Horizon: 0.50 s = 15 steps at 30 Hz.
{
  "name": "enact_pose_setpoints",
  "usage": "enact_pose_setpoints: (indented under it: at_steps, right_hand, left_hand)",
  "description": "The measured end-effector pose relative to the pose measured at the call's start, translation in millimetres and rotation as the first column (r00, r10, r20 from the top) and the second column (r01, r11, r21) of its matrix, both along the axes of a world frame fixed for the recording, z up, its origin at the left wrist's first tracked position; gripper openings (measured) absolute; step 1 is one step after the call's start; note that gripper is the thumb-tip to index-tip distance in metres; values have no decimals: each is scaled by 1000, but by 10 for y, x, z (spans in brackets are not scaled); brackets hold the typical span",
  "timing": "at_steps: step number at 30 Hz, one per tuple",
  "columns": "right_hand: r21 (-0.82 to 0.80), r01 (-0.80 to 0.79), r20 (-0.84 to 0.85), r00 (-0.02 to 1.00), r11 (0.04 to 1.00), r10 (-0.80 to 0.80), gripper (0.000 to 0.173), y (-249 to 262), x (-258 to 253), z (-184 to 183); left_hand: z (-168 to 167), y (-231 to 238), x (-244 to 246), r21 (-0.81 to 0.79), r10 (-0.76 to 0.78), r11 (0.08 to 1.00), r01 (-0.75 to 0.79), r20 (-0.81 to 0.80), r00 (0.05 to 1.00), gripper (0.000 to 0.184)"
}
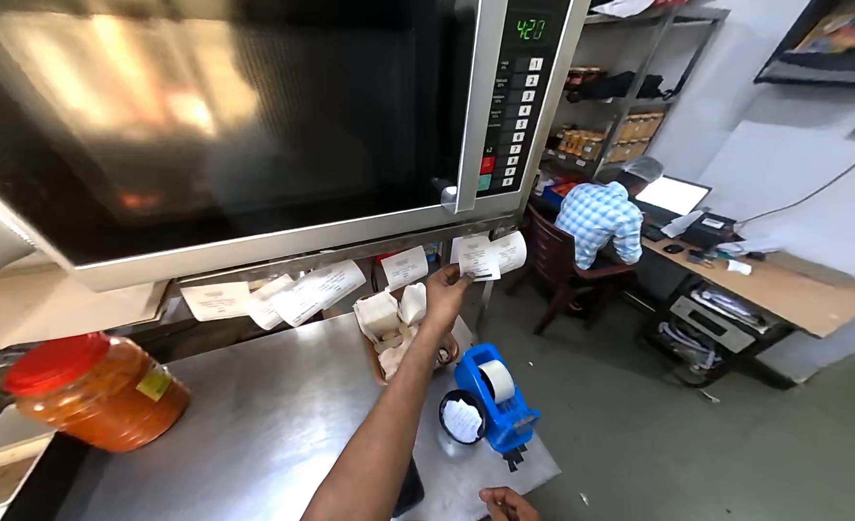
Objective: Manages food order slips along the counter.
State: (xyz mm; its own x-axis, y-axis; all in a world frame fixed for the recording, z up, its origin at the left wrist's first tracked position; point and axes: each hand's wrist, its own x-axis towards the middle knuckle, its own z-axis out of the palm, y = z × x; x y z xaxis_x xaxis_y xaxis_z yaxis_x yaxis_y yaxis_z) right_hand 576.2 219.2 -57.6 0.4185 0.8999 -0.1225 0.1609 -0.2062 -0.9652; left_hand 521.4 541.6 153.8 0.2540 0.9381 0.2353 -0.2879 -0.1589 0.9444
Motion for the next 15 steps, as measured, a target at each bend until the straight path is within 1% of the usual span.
enact_pose_setpoints:
  at_steps: [6, 9, 15]
  right_hand:
    - [71, -19, -15, 1000, 997, 20, 16, 163, -12, -2]
    - [65, -30, -15, 999, 997, 31, 16, 235, -22, 23]
    - [49, -44, 5, 999, 998, 44, 16, 282, 15, 11]
  left_hand:
    - [27, -66, -45, -66, -70, 995, 76, 84, 994, 23]
    - [105, -217, -119, -63, -79, 995, 82, 42, 996, 26]
    - [87, -213, -125, -58, -88, 994, 92, 69, 994, 30]
